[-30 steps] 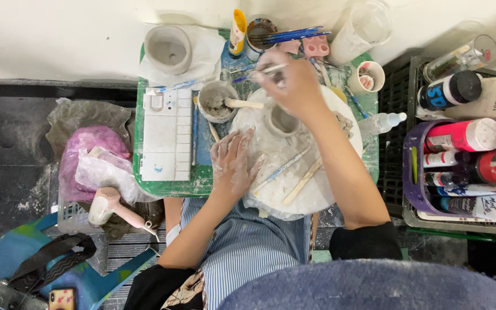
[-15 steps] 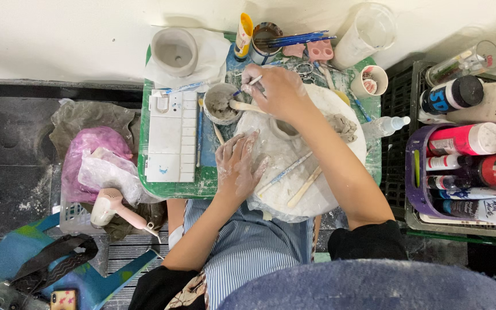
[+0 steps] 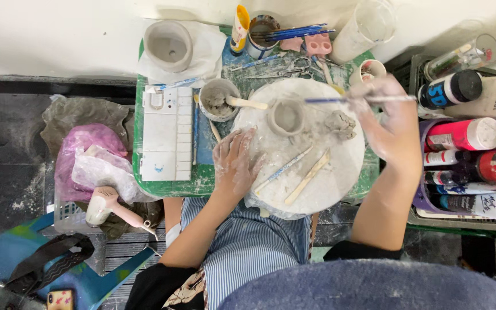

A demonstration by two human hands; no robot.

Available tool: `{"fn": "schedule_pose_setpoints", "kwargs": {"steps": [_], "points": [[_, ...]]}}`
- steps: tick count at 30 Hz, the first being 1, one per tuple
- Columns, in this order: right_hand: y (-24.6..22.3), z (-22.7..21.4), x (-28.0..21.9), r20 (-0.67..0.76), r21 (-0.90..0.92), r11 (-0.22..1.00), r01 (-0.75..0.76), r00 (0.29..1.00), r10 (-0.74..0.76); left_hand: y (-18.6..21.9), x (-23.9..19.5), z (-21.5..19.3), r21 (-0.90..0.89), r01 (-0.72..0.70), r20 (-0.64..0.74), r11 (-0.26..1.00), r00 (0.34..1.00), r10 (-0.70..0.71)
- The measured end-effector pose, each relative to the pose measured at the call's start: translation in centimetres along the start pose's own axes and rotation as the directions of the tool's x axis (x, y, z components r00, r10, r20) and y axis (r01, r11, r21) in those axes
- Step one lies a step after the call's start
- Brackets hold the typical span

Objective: The person forms a small clay pot on a rotating turntable. They use a brush to apply clay slip to the interior and rim of the pot, then smooth the surface using a wooden tool and their hands.

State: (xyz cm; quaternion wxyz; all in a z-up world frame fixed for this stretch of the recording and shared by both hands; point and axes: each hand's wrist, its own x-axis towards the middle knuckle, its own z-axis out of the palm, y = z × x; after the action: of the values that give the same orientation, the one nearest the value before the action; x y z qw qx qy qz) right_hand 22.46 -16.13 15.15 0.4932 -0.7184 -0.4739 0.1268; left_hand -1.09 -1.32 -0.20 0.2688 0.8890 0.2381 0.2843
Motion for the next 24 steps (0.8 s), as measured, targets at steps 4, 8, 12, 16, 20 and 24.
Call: {"fn": "schedule_pose_setpoints", "kwargs": {"steps": [4, 8, 12, 16, 20, 24], "points": [[2.9, 0.1, -2.1, -0.045, 0.009, 0.992, -0.125, 0.991, 0.126, -0.2, 0.1, -0.1, 0.000, -0.017, 0.013, 1.000, 1.000, 0.017], [5.4, 1.5, -2.3, -0.016, 0.067, 0.988, -0.141, 0.990, 0.142, -0.1, -0.2, -0.1, -0.002, -0.005, 0.008, 1.000, 1.000, 0.005], [6.2, 2.6, -1.9, 0.000, 0.107, 0.979, -0.171, 0.985, 0.172, 0.1, -0.2, -0.1, 0.009, 0.018, 0.025, 1.000, 1.000, -0.018], [5.6, 3.0, -1.0, -0.019, 0.055, 0.986, -0.159, 0.987, 0.160, 0.3, -0.2, -0.4, 0.006, 0.007, 0.025, 1.000, 1.000, -0.007], [3.2, 3.5, -0.6, -0.074, -0.232, 0.955, -0.186, 0.982, 0.173, 0.2, -0.1, -0.3, 0.006, -0.001, 0.014, 1.000, 1.000, 0.001], [-0.2, 3.9, -1.8, -0.073, -0.505, 0.860, -0.076, 0.996, 0.045, 0.2, 0.0, -0.3, -0.001, -0.002, 0.014, 1.000, 1.000, 0.002]]}}
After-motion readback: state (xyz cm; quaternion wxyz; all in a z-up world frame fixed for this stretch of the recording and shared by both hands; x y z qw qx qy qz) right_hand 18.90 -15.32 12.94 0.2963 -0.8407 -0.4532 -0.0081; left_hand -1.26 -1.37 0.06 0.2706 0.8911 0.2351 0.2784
